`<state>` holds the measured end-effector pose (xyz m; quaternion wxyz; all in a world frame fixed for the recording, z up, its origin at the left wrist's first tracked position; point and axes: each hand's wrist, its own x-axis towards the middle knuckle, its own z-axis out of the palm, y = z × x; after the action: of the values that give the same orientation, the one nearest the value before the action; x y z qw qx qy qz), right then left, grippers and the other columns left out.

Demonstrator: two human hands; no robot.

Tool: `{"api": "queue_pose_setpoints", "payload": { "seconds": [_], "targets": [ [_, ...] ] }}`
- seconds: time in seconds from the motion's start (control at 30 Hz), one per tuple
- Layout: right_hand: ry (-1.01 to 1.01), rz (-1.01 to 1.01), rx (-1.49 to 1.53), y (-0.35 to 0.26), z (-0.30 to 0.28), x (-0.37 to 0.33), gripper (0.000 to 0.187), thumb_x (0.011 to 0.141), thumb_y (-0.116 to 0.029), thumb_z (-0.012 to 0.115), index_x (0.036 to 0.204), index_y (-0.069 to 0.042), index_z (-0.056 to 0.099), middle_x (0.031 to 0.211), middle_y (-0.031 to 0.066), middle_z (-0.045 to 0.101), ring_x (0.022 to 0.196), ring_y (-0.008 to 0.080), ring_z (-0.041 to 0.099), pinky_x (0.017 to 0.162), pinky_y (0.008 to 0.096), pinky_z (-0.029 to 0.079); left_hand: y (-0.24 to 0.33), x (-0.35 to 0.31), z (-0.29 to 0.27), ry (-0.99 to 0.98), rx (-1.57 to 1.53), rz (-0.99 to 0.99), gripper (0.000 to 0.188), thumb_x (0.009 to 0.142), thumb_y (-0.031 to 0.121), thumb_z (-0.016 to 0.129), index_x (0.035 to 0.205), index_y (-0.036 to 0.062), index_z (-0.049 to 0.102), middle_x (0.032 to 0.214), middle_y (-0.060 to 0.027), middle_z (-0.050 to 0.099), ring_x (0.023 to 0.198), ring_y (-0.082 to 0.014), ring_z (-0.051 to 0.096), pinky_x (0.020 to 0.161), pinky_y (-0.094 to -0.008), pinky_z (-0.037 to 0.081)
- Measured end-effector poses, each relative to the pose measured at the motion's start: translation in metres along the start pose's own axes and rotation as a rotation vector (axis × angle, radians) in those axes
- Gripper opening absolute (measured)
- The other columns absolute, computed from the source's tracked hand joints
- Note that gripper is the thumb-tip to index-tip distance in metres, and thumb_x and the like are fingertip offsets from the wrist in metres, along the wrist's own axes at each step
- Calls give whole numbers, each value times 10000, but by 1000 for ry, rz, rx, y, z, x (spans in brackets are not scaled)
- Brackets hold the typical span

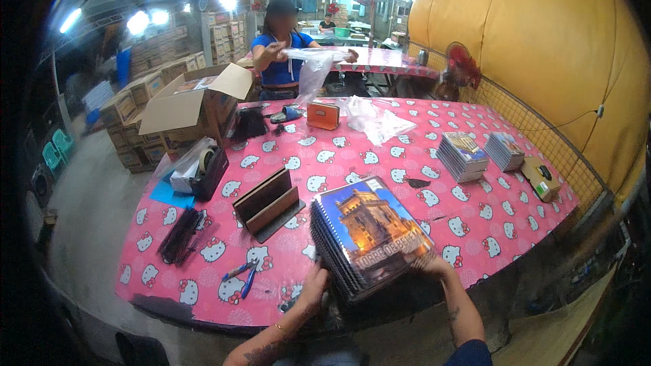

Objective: The person bundles printed books together by hand, organizes the stacks on a table, and then places the books into a shipping box.

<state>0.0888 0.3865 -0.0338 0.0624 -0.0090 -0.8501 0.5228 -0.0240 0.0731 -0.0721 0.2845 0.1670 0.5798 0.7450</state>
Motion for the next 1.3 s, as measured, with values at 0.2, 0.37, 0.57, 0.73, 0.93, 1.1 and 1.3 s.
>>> {"api": "queue_pose_setpoints", "payload": {
  "seconds": [0.2, 0.37, 0.57, 0.73, 0.93, 1.1, 1.3],
  "targets": [
    [-16, 309, -15, -15, 27, -63, 339, 775, -43, 627, 1100, 51, 635, 1023, 103, 693, 910, 185, 628, 833, 326, 495, 66, 56, 16, -253, -151, -274, 321, 965, 250, 488, 1189, 35, 570, 984, -72, 665, 844, -160, 647, 781, -322, 515],
    [-10, 493, 260, -24, 92, -78, 309, 823, -120, 679, 1109, -5, 653, 1059, 110, 681, 966, 158, 610, 850, 294, 483, 4, 150, -40, -423, -118, -358, 176, 904, 225, 602, 992, 74, 611, 844, -34, 635, 742, -134, 623, 666, -305, 535],
    [271, 553, 1095, -34, 161, -78, 256, 892, -59, 630, 1144, -34, 592, 1086, 115, 631, 995, 249, 617, 892, 424, 532, -44, 194, -53, -306, 47, -12, 223, 895, 231, 584, 968, 28, 641, 836, -33, 635, 695, -120, 587, 630, -275, 493],
    [420, 548, 1194, -47, 168, -74, 248, 892, -4, 609, 1137, -7, 569, 1094, 132, 608, 1023, 301, 611, 910, 484, 531, -36, 109, -30, 232, 62, -6, 341, 931, 234, 505, 1106, -29, 634, 972, -70, 665, 801, -126, 579, 695, -253, 461],
    [503, 553, 1225, -43, 196, -64, 320, 881, 12, 606, 1195, -28, 558, 1180, 135, 585, 1135, 316, 554, 985, 537, 459, 31, 48, -1, 5, 437, 178, 345, 950, 160, 450, 1206, -31, 583, 1086, -126, 652, 970, -168, 593, 860, -292, 465],
    [522, 483, 1301, -66, 212, -22, 344, 878, -34, 647, 1209, -53, 554, 1183, 110, 587, 1142, 298, 544, 1015, 521, 432, 29, 69, -31, -214, 537, 519, 282, 945, 146, 495, 1130, -27, 619, 1035, -100, 665, 884, -168, 626, 804, -300, 502],
    [469, 418, 1353, -60, 215, -8, 311, 884, -65, 658, 1181, -58, 569, 1160, 106, 597, 1120, 281, 557, 995, 486, 444, 40, 76, -22, -216, -79, 41, 235, 940, 128, 533, 1070, -40, 633, 988, -85, 668, 832, -165, 624, 743, -300, 513]
  ]
}}
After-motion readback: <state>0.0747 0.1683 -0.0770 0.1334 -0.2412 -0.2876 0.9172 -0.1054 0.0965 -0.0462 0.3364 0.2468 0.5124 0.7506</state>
